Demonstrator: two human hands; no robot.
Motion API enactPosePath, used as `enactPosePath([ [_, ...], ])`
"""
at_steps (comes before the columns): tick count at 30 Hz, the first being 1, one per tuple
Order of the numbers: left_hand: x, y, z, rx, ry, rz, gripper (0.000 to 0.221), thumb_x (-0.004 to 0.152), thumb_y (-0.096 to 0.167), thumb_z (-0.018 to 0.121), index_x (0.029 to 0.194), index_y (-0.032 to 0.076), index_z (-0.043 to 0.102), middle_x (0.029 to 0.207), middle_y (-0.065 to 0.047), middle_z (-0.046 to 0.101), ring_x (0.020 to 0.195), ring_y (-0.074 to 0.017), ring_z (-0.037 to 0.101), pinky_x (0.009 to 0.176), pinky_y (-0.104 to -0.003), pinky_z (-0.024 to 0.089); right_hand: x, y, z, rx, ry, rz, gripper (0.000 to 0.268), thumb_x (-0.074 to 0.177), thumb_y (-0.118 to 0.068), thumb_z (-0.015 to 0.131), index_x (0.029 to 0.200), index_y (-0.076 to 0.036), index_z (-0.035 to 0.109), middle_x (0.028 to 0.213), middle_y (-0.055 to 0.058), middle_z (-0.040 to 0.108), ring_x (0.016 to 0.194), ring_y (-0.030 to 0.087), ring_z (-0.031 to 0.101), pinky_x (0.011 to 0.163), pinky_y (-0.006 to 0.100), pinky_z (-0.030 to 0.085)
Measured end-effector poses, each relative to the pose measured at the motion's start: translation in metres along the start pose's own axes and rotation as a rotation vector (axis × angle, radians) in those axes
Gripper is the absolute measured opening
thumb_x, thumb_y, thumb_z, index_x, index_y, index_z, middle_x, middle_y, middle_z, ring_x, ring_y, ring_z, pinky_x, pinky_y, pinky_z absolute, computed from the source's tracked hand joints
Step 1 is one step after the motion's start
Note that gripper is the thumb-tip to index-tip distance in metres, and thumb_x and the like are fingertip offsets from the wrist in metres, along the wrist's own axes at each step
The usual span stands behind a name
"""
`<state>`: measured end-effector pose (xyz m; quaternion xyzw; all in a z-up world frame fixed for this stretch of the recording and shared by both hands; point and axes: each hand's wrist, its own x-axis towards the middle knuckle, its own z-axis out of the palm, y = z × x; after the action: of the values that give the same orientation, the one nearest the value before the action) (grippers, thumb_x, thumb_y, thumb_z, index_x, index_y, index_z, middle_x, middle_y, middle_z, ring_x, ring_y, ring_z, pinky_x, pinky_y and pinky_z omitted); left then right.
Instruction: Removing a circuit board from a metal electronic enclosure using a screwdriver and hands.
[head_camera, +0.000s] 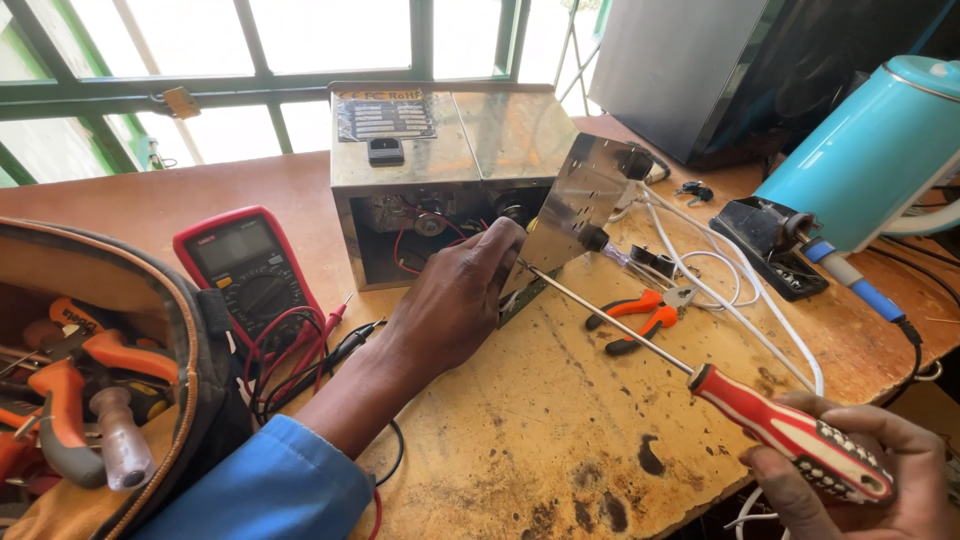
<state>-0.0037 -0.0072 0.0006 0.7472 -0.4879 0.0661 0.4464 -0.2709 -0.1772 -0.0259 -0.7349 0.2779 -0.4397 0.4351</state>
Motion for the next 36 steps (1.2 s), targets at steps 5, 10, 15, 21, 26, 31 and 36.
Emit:
enactPosePath([
  [5, 0.001, -0.004, 0.003, -0.024, 0.021, -0.014, 0.015, 0.110, 0.024, 0.041, 0.103, 0.013, 0.047, 0.073, -0.014, 0.059, 0.058, -0.0295, 0.046, 0.055, -0.044, 0.033, 0.010, -0.004, 0.005, 0.077, 0.038, 0.315, 0.040, 0.103, -0.014, 0.057, 0.137, 0.003, 0.048, 0.094, 0.040, 0.063, 0.067, 0.050, 0.061, 0.056, 0.053, 0.048],
  [10, -0.004, 0.002, 0.008, -0.026, 0.101, -0.080, 0.019, 0.109, 0.027, 0.036, 0.096, 0.014, 0.043, 0.068, -0.008, 0.051, 0.058, -0.0248, 0.041, 0.056, -0.042, 0.030, 0.048, 0.028, -0.013, 0.191, -0.048, 0.692, 0.033, 0.113, -0.013, 0.044, 0.146, -0.014, 0.040, 0.116, 0.043, 0.053, 0.092, 0.065, 0.052, 0.075, 0.074, 0.043],
  [15, -0.007, 0.015, 0.019, 0.026, 0.371, -0.097, 0.020, 0.108, 0.026, 0.035, 0.096, 0.014, 0.044, 0.077, -0.006, 0.056, 0.060, -0.0312, 0.051, 0.052, -0.046, 0.034, 0.053, 0.086, -0.031, 0.194, -0.129, 0.671, 0.039, 0.111, -0.025, 0.048, 0.149, -0.022, 0.043, 0.111, 0.046, 0.060, 0.091, 0.065, 0.060, 0.055, 0.059, 0.033],
  [21, -0.015, 0.018, 0.030, 0.042, 0.443, -0.073, 0.017, 0.106, 0.023, 0.038, 0.098, 0.013, 0.049, 0.092, -0.006, 0.065, 0.069, -0.0318, 0.059, 0.056, -0.046, 0.041, 0.070, 0.106, -0.043, 0.211, -0.166, 0.857, 0.050, 0.110, -0.032, 0.039, 0.159, -0.041, 0.036, 0.130, 0.039, 0.052, 0.119, 0.059, 0.055, 0.063, 0.059, 0.023],
  [26, -0.020, 0.014, 0.040, 0.041, 0.423, -0.065, 0.017, 0.107, 0.022, 0.039, 0.098, 0.011, 0.049, 0.091, -0.007, 0.056, 0.073, -0.0309, 0.055, 0.058, -0.046, 0.041, 0.042, 0.081, -0.029, 0.280, -0.089, 0.699, 0.041, 0.109, -0.018, 0.043, 0.149, -0.008, 0.042, 0.113, 0.048, 0.053, 0.095, 0.065, 0.053, 0.071, 0.079, 0.042],
  [31, -0.026, 0.012, 0.049, 0.084, 0.349, -0.033, 0.014, 0.107, 0.019, 0.039, 0.102, 0.011, 0.048, 0.092, -0.009, 0.055, 0.071, -0.0314, 0.054, 0.051, -0.047, 0.041, 0.021, 0.089, -0.004, 0.291, -0.006, 0.550, 0.035, 0.114, -0.028, 0.049, 0.139, -0.003, 0.047, 0.111, 0.030, 0.052, 0.082, 0.049, 0.054, 0.073, 0.062, 0.052],
  [36, -0.026, 0.006, 0.051, 0.110, 0.377, -0.040, 0.017, 0.108, 0.021, 0.036, 0.099, 0.011, 0.047, 0.094, -0.009, 0.053, 0.082, -0.0305, 0.053, 0.059, -0.046, 0.043, -0.001, 0.044, 0.023, 0.267, 0.053, 0.318, 0.029, 0.107, -0.016, 0.062, 0.120, 0.010, 0.058, 0.081, 0.034, 0.060, 0.056, 0.045, 0.060, 0.056, 0.045, 0.053],
])
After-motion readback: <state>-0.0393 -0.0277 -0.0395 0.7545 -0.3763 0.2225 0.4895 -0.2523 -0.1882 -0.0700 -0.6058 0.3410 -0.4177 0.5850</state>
